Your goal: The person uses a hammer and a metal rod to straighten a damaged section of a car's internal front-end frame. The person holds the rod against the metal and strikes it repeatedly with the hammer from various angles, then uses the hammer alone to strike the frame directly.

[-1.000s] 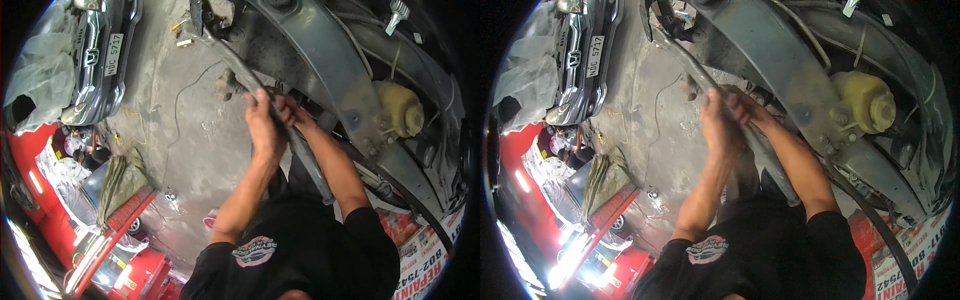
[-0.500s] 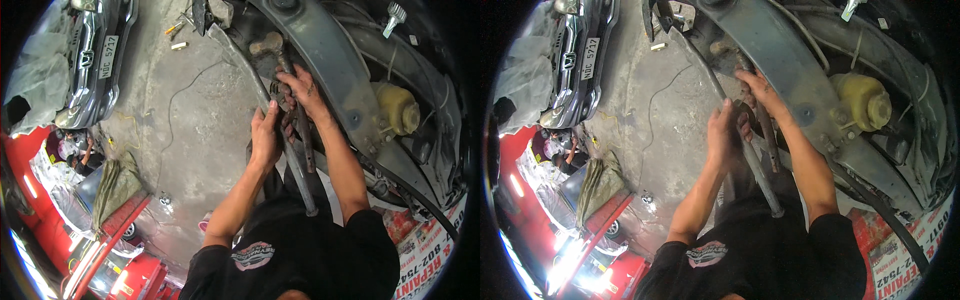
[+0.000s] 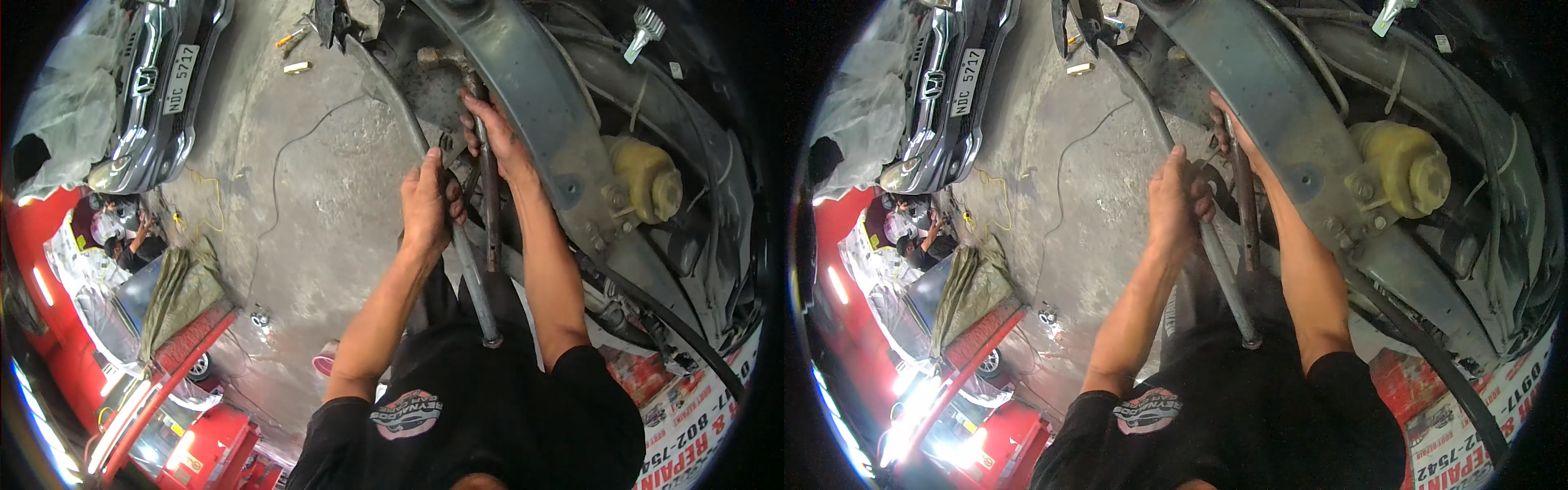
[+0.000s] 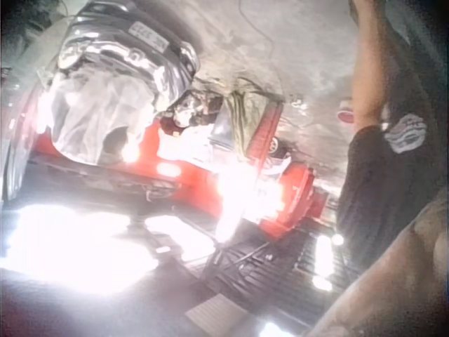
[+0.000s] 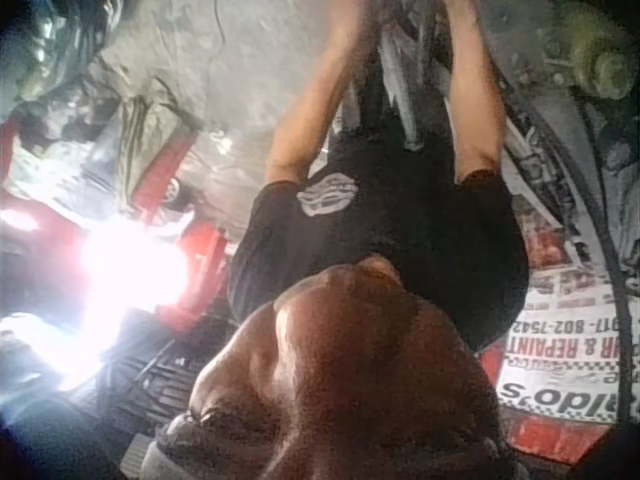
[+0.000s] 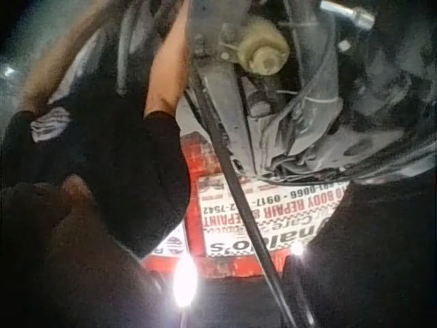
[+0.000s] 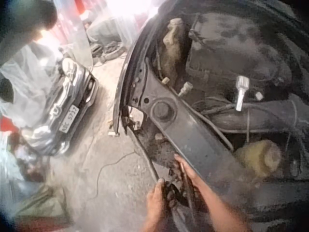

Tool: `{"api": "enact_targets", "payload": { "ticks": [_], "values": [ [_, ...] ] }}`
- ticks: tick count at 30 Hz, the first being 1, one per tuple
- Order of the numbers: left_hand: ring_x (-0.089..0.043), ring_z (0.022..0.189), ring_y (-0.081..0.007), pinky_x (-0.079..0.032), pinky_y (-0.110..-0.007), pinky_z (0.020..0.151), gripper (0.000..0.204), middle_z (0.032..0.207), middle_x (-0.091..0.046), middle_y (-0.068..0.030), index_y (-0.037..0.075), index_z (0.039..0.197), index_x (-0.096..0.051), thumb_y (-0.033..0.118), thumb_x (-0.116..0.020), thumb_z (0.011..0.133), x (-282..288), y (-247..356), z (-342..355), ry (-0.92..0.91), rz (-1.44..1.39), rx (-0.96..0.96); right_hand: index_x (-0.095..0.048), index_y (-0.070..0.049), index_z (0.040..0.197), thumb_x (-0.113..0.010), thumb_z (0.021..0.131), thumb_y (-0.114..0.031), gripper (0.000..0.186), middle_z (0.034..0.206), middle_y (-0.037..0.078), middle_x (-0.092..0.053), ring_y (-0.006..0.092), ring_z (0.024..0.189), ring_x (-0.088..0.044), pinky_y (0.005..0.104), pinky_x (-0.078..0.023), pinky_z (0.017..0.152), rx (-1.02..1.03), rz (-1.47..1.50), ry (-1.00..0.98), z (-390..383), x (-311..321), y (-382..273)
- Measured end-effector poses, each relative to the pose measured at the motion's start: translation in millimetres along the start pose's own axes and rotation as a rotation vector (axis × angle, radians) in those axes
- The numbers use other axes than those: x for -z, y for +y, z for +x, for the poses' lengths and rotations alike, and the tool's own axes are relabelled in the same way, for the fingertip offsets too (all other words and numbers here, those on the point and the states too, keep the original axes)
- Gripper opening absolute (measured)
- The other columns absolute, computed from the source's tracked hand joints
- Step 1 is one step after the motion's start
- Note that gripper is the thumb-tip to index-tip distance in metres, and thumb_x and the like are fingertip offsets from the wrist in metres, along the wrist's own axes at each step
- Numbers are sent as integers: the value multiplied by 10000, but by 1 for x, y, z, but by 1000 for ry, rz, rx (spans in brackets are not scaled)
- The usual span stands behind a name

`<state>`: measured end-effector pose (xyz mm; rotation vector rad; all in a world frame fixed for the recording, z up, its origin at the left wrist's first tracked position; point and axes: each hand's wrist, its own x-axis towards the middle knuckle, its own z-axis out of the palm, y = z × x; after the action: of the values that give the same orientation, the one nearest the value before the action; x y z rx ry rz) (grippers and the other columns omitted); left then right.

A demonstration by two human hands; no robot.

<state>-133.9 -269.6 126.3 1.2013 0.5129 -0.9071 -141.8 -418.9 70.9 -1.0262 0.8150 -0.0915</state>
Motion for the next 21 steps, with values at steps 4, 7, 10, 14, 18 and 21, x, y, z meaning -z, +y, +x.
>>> {"api": "enact_targets", "payload": {
  "ticks": [4,7,10,14,18,21],
  "values": [
    [-415,465,-112,-347,-283,417,390,613,-420,20,150,832,-445,454,-558,1050,-1,-4,2,-2,-4,-19,-622,-72,1253,-636,1008,-396,406,738,-17,-516,69,522,-459,239,-378,471,-3,116,-104,19,6,10],
    [-398,456,-109,-341,-281,411,420,613,-413,21,142,827,-446,485,-532,1054,-3,-5,2,-16,4,-32,-622,-69,1256,-616,1023,-431,430,703,-27,-480,59,503,-434,243,-363,461,15,102,-62,20,-11,-3],
    [-382,451,-103,-328,-277,404,458,606,-393,26,139,826,-444,530,-497,1058,-2,-3,2,-47,-6,-10,-621,-64,1253,-610,1021,-475,473,673,-35,-454,57,489,-418,244,-352,456,-44,-164,-124,20,-25,-13],
    [-355,442,-97,-308,-275,398,500,594,-363,32,146,805,-424,577,-480,1051,0,-4,1,-50,7,-13,-618,-67,1243,-605,1011,-529,517,660,-39,-440,60,466,-399,251,-349,438,28,-192,-183,21,-17,-6],
    [-333,437,-93,-294,-275,393,506,587,-344,36,159,799,-412,595,-479,1046,3,1,0,-49,1,20,-589,-88,1235,-596,1017,-526,489,655,-52,-427,60,444,-377,253,-359,423,25,27,7,29,-1,6],
    [-334,434,-93,-293,-275,390,501,582,-339,38,164,805,-413,599,-474,1046,5,4,-1,-74,5,17,-574,-100,1165,-597,1018,-511,437,653,-54,-426,65,451,-387,255,-364,423,46,238,14,35,2,6]
  ]
}}
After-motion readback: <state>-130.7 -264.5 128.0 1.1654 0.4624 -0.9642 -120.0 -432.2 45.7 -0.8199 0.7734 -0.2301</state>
